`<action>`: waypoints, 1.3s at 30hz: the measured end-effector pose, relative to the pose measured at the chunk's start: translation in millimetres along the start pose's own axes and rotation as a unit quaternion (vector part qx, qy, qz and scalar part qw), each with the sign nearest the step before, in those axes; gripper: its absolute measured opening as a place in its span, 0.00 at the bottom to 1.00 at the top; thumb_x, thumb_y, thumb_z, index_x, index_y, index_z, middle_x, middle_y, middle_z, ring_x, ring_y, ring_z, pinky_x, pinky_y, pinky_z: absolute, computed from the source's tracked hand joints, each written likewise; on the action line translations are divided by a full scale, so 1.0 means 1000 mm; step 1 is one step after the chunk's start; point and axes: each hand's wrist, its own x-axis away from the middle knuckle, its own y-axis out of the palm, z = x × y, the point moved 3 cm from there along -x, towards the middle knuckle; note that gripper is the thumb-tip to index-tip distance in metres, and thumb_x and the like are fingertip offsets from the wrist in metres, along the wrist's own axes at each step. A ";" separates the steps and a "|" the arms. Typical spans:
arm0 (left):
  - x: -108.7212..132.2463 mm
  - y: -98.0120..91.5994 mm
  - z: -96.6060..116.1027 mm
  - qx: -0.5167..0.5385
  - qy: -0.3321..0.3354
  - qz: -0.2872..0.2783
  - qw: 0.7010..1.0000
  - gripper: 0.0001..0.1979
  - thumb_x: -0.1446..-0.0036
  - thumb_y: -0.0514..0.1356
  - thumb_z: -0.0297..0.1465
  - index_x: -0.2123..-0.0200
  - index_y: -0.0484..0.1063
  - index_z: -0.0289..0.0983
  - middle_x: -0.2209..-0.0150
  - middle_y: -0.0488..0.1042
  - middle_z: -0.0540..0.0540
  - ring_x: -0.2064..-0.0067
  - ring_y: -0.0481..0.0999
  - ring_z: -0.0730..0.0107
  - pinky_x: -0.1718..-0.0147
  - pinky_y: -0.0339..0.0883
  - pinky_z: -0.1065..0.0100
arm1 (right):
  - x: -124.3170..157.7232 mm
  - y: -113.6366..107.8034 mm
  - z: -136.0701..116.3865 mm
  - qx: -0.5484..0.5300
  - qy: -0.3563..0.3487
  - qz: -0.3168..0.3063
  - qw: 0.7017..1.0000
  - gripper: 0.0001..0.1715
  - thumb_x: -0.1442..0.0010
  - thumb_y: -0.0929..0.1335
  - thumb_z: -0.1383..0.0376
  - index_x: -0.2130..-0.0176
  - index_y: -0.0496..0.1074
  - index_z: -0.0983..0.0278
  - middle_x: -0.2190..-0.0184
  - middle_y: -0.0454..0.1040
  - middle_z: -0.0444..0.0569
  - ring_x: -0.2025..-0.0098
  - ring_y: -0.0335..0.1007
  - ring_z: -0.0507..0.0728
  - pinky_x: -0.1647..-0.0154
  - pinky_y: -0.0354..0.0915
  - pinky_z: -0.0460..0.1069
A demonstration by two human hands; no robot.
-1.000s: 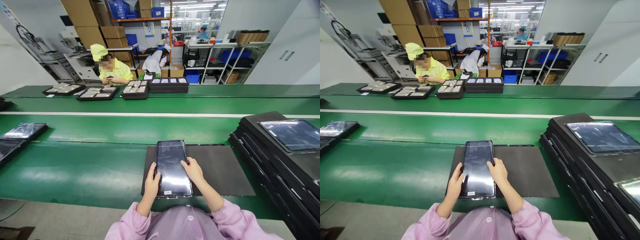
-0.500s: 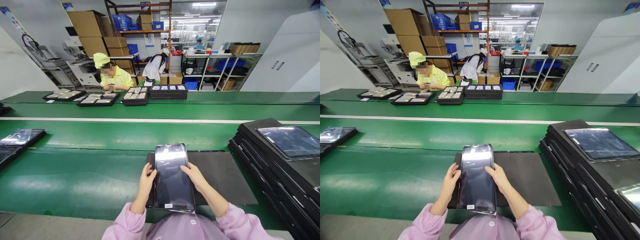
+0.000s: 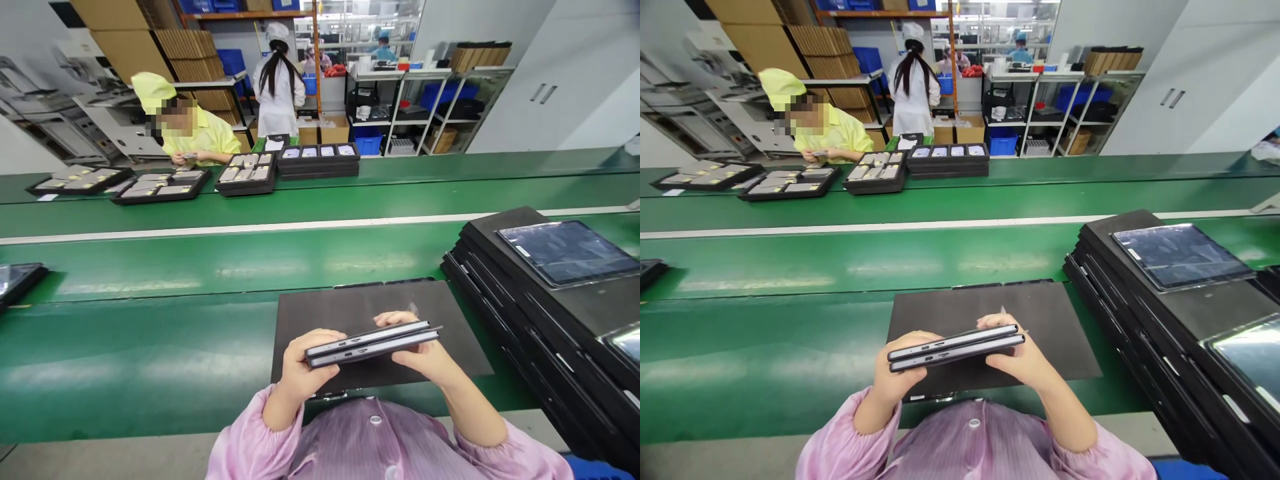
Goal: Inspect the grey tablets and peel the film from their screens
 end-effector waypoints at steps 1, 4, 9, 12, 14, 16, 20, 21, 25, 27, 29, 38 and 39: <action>-0.001 0.002 0.004 -0.001 0.011 -0.009 1.000 0.14 0.50 0.65 0.34 0.58 0.76 0.39 0.62 0.79 0.40 0.62 0.79 0.59 0.63 0.74 0.62 | 0.001 0.000 -0.007 -0.006 -0.017 0.003 1.000 0.29 0.51 0.74 0.50 0.53 0.68 0.57 0.57 0.73 0.51 0.49 0.67 0.64 0.47 0.62 0.60; -0.002 0.006 0.015 -0.006 0.030 -0.022 0.999 0.22 0.50 0.66 0.37 0.51 0.71 0.41 0.57 0.78 0.38 0.60 0.79 0.58 0.61 0.73 0.61 | 0.002 0.001 -0.024 -0.016 -0.076 0.010 0.997 0.37 0.52 0.73 0.46 0.48 0.65 0.57 0.56 0.73 0.53 0.49 0.68 0.64 0.47 0.62 0.60; -0.004 0.009 0.025 -0.030 0.069 -0.076 0.994 0.22 0.49 0.64 0.42 0.51 0.71 0.44 0.61 0.80 0.41 0.63 0.80 0.59 0.64 0.74 0.63 | -0.002 0.008 -0.034 -0.073 -0.113 -0.052 0.989 0.21 0.51 0.74 0.51 0.60 0.71 0.59 0.62 0.76 0.51 0.59 0.73 0.62 0.60 0.70 0.56; -0.006 0.010 0.025 -0.033 0.081 -0.083 0.993 0.21 0.47 0.63 0.41 0.49 0.71 0.45 0.61 0.80 0.41 0.64 0.81 0.59 0.66 0.74 0.63 | -0.004 0.009 -0.032 -0.115 -0.117 -0.067 0.984 0.21 0.51 0.75 0.54 0.59 0.71 0.58 0.65 0.77 0.49 0.60 0.74 0.60 0.60 0.71 0.56; -0.007 0.010 0.025 -0.039 0.087 -0.078 0.992 0.21 0.47 0.62 0.41 0.50 0.71 0.45 0.61 0.80 0.41 0.64 0.81 0.59 0.66 0.75 0.63 | -0.003 0.009 -0.032 -0.125 -0.121 -0.071 0.982 0.21 0.51 0.76 0.55 0.58 0.71 0.59 0.64 0.77 0.49 0.59 0.74 0.60 0.59 0.71 0.56; -0.006 0.010 0.026 -0.045 0.089 -0.076 0.992 0.21 0.47 0.62 0.42 0.50 0.71 0.45 0.62 0.80 0.41 0.65 0.81 0.59 0.67 0.75 0.63 | -0.003 0.009 -0.033 -0.130 -0.123 -0.073 0.981 0.22 0.51 0.76 0.56 0.58 0.72 0.59 0.64 0.77 0.49 0.59 0.74 0.60 0.58 0.71 0.55; -0.006 0.011 0.028 -0.052 0.095 -0.082 0.991 0.21 0.46 0.62 0.42 0.49 0.70 0.46 0.62 0.80 0.41 0.64 0.81 0.59 0.67 0.75 0.64 | -0.001 0.011 -0.033 -0.139 -0.121 -0.075 0.980 0.22 0.52 0.76 0.56 0.58 0.72 0.59 0.64 0.76 0.48 0.60 0.73 0.59 0.57 0.70 0.55; -0.007 0.011 0.029 -0.053 0.098 -0.083 0.990 0.21 0.46 0.61 0.42 0.49 0.70 0.45 0.62 0.80 0.41 0.64 0.81 0.59 0.67 0.75 0.64 | 0.000 0.011 -0.033 -0.141 -0.120 -0.076 0.980 0.22 0.52 0.76 0.56 0.58 0.72 0.59 0.64 0.76 0.48 0.60 0.73 0.58 0.57 0.70 0.54; -0.006 0.011 0.029 -0.062 0.107 -0.092 0.988 0.22 0.46 0.61 0.42 0.49 0.70 0.44 0.63 0.81 0.41 0.63 0.81 0.58 0.67 0.75 0.63 | -0.001 0.010 -0.033 -0.144 -0.125 -0.079 0.979 0.23 0.53 0.77 0.56 0.58 0.71 0.59 0.65 0.76 0.48 0.60 0.73 0.58 0.57 0.70 0.54; -0.004 0.009 0.028 -0.070 0.115 -0.097 0.986 0.22 0.46 0.61 0.42 0.49 0.70 0.42 0.63 0.80 0.41 0.63 0.81 0.57 0.66 0.75 0.62 | -0.002 0.010 -0.034 -0.145 -0.129 -0.084 0.977 0.24 0.53 0.77 0.56 0.58 0.71 0.59 0.65 0.76 0.48 0.60 0.73 0.58 0.57 0.70 0.54; -0.002 0.007 0.027 -0.079 0.119 -0.099 0.985 0.22 0.46 0.61 0.42 0.49 0.70 0.41 0.62 0.80 0.40 0.62 0.80 0.57 0.66 0.75 0.61 | -0.004 0.010 -0.035 -0.142 -0.131 -0.090 0.977 0.24 0.54 0.77 0.56 0.58 0.71 0.59 0.65 0.76 0.49 0.60 0.74 0.58 0.57 0.70 0.54; -0.003 -0.002 0.025 -0.108 0.119 -0.093 0.983 0.19 0.45 0.60 0.41 0.53 0.73 0.38 0.64 0.80 0.41 0.63 0.80 0.55 0.65 0.76 0.58 | -0.014 0.010 -0.043 -0.098 -0.147 -0.087 0.981 0.27 0.57 0.77 0.51 0.62 0.70 0.62 0.61 0.75 0.52 0.59 0.73 0.58 0.55 0.69 0.55; -0.002 -0.003 0.025 -0.110 0.115 -0.089 0.983 0.19 0.45 0.60 0.41 0.53 0.73 0.39 0.64 0.80 0.41 0.63 0.80 0.55 0.66 0.76 0.58 | -0.014 0.010 -0.044 -0.091 -0.144 -0.091 0.981 0.28 0.57 0.76 0.49 0.62 0.70 0.62 0.61 0.75 0.52 0.59 0.73 0.59 0.55 0.69 0.55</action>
